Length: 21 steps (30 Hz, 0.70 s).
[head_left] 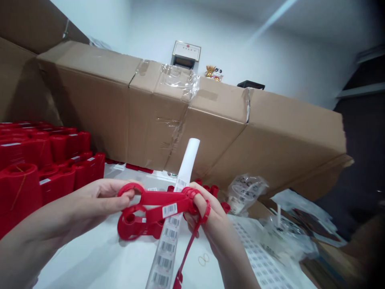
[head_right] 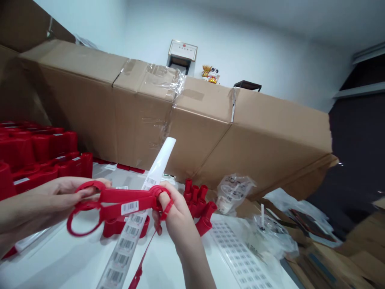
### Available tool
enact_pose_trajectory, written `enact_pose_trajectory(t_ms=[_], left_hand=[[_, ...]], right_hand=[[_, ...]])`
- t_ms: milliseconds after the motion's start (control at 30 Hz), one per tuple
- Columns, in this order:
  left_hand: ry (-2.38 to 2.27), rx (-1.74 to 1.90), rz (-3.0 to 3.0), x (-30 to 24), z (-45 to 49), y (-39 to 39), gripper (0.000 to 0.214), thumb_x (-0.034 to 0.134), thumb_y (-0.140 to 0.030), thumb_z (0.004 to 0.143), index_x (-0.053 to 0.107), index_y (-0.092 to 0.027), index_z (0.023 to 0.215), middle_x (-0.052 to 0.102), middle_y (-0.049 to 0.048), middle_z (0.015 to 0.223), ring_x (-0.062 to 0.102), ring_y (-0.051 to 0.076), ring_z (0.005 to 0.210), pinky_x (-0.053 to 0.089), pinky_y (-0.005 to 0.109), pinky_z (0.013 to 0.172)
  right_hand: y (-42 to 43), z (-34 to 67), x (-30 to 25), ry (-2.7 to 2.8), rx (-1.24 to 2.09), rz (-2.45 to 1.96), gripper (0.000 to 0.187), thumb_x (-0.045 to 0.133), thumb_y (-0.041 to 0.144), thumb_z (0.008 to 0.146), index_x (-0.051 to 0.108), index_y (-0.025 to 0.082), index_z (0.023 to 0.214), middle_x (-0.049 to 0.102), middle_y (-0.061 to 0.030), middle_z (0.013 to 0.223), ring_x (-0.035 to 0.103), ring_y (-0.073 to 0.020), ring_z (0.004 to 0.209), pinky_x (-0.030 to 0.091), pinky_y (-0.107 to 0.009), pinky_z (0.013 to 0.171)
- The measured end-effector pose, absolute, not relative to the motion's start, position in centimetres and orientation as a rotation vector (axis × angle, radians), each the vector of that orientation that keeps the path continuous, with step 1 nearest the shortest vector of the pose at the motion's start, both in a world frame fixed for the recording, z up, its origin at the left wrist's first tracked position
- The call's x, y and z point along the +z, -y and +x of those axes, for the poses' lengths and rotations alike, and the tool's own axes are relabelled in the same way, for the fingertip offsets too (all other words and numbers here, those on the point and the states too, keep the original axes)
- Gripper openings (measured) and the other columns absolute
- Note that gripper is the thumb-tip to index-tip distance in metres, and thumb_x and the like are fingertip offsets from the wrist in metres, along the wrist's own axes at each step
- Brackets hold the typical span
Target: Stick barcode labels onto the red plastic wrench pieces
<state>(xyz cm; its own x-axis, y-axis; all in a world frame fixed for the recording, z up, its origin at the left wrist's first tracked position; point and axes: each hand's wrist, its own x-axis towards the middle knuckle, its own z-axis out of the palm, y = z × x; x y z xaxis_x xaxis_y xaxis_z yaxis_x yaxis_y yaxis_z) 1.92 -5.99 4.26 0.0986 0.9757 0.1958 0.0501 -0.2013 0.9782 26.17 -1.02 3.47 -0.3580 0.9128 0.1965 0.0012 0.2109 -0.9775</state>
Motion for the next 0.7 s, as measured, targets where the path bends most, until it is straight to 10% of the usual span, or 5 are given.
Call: enact_pose_trajectory(t_ms=[233, 400, 700], left_hand=[[-1.009, 1.263, 1.270, 3.8, 1.8, 5.1, 0.026, 0.069, -0.051, 0.090, 0.076, -0.028, 0.099, 0.078, 0.0044, 0.101, 0.073, 0.030, 0.103, 0.059, 0.044, 0.095], [-1.468, 1.952, 1.477, 3.6, 2.7, 6.0, 0.034, 0.066, -0.046, 0.092, 0.052, -0.034, 0.121, 0.057, -0.0016, 0.123, 0.059, 0.026, 0.118, 0.050, 0.038, 0.103], [-1.129, 1.788, 1.561, 1.6, 5.6, 7.8, 0.046, 0.074, -0.022, 0.086, 0.042, -0.037, 0.116, 0.063, -0.0042, 0.099, 0.070, 0.016, 0.069, 0.067, 0.032, 0.062]], right_hand=[[2.4, 25.6, 3.8, 1.595, 0.974, -1.040, 0.023, 0.044, 0.029, 0.096, 0.054, 0.022, 0.077, 0.050, 0.0027, 0.068, 0.043, -0.0126, 0.058, 0.033, -0.024, 0.050], [2.5, 25.5, 3.3, 1.635, 0.753, -1.154, 0.025, 0.036, 0.022, 0.099, 0.047, 0.023, 0.077, 0.049, 0.0032, 0.068, 0.041, -0.0146, 0.063, 0.032, -0.026, 0.055], [3.3, 24.5, 2.7, 1.739, 0.712, -1.154, 0.028, 0.034, 0.028, 0.105, 0.048, 0.023, 0.082, 0.056, 0.0025, 0.073, 0.049, -0.0148, 0.065, 0.039, -0.026, 0.057]])
